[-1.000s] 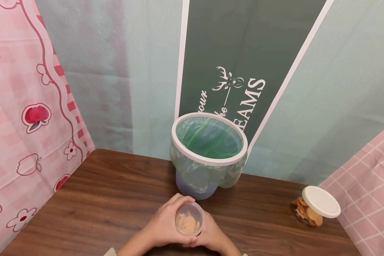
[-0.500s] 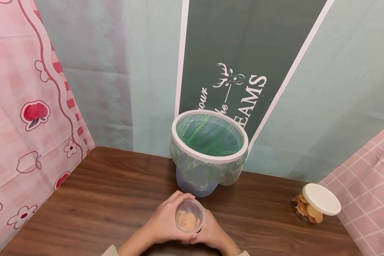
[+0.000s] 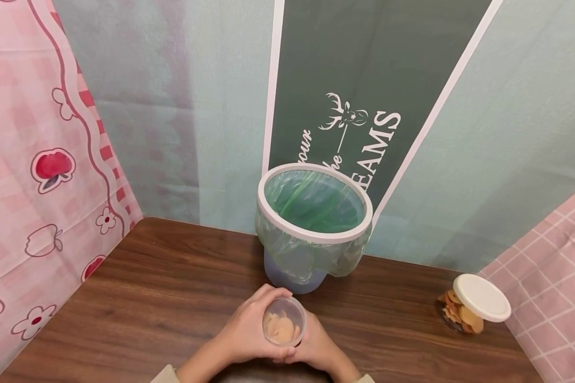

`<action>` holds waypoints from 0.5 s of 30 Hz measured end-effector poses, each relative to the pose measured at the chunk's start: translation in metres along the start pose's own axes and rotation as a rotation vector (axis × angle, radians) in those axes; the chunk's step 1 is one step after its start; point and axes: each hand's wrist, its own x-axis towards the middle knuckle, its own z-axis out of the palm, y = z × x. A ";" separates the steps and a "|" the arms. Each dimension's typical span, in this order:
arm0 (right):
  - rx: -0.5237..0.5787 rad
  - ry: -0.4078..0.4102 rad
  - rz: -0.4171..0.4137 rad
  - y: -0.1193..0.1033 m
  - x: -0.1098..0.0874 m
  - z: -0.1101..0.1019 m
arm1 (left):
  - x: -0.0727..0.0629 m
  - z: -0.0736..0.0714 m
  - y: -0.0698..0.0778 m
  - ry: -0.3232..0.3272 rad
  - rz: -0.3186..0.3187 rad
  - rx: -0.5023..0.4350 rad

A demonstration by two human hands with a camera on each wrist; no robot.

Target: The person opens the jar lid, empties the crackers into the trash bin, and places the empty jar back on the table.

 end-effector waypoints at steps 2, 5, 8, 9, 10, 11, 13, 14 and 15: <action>-0.002 0.005 0.022 -0.001 0.000 0.000 | 0.000 0.000 0.000 0.002 0.003 -0.001; 0.002 0.012 0.037 -0.001 0.000 0.000 | 0.000 0.000 0.000 0.006 0.006 0.001; -0.008 0.010 0.000 0.000 0.001 0.000 | -0.001 0.001 -0.001 0.010 0.010 0.002; -0.011 0.010 -0.012 0.001 0.001 0.000 | -0.001 0.001 -0.001 0.010 0.012 0.002; -0.014 0.008 -0.023 0.001 0.001 0.000 | -0.001 0.001 -0.001 0.010 0.013 0.001; -0.018 0.006 -0.032 0.002 0.001 0.000 | -0.001 0.001 -0.001 0.010 0.014 0.000; -0.017 0.004 -0.031 0.002 0.001 -0.001 | -0.001 0.001 -0.001 0.008 0.016 -0.003; -0.017 0.001 -0.030 0.002 0.001 -0.001 | -0.001 0.000 -0.001 0.007 0.015 -0.005; -0.015 -0.001 -0.028 0.002 0.001 -0.001 | -0.001 0.000 -0.001 0.006 0.014 -0.005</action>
